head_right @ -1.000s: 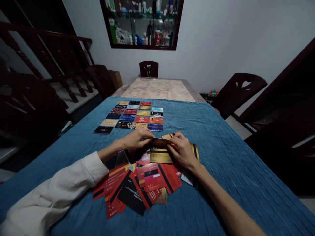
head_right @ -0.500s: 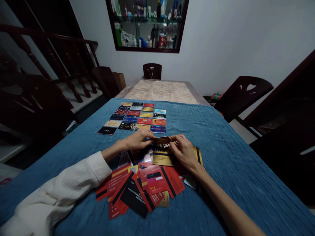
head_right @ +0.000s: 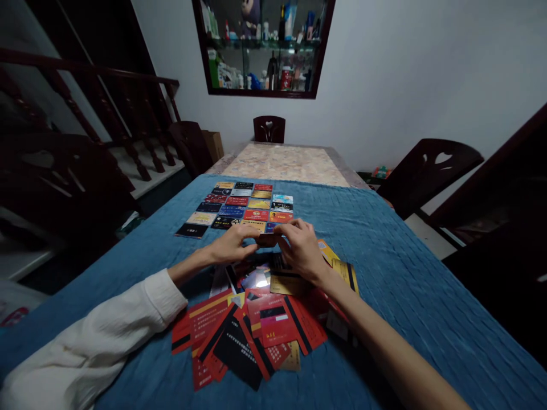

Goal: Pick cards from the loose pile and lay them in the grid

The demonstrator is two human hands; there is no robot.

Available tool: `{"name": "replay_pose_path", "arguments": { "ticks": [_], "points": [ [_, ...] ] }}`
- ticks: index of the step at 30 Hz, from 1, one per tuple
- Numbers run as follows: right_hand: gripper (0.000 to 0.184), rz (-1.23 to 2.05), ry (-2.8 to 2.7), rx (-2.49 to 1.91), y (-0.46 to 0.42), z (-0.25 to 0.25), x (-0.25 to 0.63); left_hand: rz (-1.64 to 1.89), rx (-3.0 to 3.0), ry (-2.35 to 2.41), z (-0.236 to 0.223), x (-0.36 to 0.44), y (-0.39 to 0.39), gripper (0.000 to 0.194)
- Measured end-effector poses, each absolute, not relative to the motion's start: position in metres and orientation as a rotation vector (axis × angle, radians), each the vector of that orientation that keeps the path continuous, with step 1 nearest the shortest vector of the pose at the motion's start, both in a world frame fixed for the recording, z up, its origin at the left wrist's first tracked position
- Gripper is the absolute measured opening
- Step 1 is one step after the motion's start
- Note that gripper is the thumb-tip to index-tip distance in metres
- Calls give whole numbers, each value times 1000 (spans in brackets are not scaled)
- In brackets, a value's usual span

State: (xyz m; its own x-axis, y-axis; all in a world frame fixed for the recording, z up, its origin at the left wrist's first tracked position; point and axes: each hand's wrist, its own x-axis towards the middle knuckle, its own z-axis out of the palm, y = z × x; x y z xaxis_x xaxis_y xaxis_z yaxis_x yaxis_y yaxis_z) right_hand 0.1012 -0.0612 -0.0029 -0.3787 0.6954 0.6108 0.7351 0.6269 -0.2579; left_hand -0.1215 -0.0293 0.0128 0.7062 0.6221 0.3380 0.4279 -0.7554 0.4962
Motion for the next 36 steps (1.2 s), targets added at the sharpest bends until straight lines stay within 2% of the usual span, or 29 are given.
{"name": "replay_pose_path", "arguments": {
  "ticks": [7, 15, 21, 29, 36],
  "points": [
    [19, -324, -2294, -1088, -55, 2, 83, 989, 2465, 962, 11, -124, -39, 14],
    [15, -308, -2297, -1062, -53, -2, 67, 1073, 2434, 1131, 5, -131, -40, 9],
    [17, -204, -2297, -1127, -49, -18, 66, 988, 2518, 1106, 2, -148, -37, 10],
    [20, -14, -2331, -1190, -43, -27, 74, 788, 2650, 1130, -11, -158, -29, 41],
    [21, -75, -2302, -1178, -41, -30, 75, 703, 2666, 1154, -18, -160, -30, 30]
  ]
}}
